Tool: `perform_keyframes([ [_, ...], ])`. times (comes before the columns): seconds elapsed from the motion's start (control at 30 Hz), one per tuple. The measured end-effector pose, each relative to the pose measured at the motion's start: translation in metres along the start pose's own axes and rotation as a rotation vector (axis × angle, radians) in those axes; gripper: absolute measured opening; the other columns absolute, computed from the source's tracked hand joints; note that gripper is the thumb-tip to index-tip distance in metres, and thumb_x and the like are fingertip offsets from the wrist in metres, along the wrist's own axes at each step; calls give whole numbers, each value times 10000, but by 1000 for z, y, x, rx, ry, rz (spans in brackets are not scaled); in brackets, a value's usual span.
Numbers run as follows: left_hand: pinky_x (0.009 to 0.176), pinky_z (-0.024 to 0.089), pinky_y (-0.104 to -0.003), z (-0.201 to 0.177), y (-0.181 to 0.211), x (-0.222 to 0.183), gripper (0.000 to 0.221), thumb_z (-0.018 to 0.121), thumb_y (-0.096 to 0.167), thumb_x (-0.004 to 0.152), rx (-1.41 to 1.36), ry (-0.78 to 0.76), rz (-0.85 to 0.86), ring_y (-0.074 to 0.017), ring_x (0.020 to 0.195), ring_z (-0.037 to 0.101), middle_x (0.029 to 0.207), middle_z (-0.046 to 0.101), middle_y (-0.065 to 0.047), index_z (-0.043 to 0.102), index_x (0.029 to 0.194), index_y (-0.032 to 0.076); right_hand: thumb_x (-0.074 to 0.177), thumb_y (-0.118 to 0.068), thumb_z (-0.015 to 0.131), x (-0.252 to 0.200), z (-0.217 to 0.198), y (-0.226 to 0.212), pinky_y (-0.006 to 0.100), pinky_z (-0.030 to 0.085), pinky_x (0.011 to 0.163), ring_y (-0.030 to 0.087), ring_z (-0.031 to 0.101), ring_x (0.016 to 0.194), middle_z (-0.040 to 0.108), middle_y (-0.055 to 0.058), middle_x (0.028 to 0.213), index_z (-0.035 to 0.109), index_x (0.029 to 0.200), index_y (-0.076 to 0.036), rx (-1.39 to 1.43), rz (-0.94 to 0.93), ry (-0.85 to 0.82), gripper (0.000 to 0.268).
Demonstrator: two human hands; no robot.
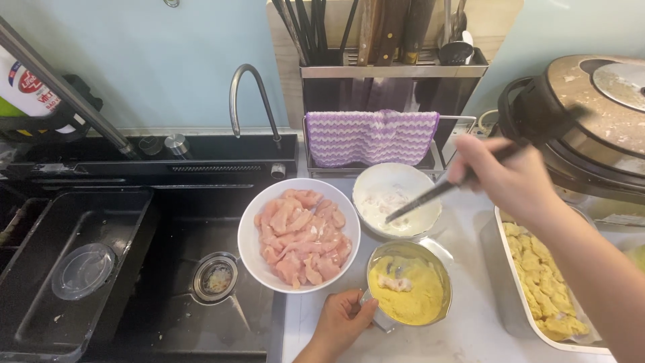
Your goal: Coating chicken pieces in flour and batter before placing them in a tray for cooking.
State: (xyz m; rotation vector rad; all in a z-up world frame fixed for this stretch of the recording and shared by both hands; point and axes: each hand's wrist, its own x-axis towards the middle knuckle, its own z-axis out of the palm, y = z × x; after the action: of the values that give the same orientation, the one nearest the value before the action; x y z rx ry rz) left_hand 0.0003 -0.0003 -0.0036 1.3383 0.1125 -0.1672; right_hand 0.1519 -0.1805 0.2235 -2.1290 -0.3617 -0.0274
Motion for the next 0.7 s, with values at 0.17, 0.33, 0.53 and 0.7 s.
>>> perform_keyframes([
  [0.17,559,512,-183,0,-4,2,109,612,54,826,-19,-2,-52,-75,573,572,663,631,-56,648,793,-43,962,-438,408,55,44,-2,284,445,511,168,549,526,573,86,568,638,665,-49,-250,268,-178,540],
  [0.33,531,499,-184,-1,-6,3,132,621,38,830,-29,4,-31,-67,533,523,621,588,-38,602,718,-29,857,-355,601,93,77,48,273,421,452,169,490,464,583,87,586,667,699,-13,-238,289,-341,383],
  [0.53,520,512,-199,-1,-8,4,157,639,55,815,-26,24,-14,-80,530,534,597,583,-45,599,689,-31,634,-443,744,75,70,58,306,504,559,220,618,614,643,135,785,591,952,5,-477,271,-303,571],
  [0.7,508,477,-170,-2,-9,4,132,636,60,818,15,25,-12,-63,516,527,592,589,-32,621,717,-25,736,-457,639,-10,63,26,264,523,577,162,644,624,693,45,773,667,906,-128,-563,329,-356,372],
])
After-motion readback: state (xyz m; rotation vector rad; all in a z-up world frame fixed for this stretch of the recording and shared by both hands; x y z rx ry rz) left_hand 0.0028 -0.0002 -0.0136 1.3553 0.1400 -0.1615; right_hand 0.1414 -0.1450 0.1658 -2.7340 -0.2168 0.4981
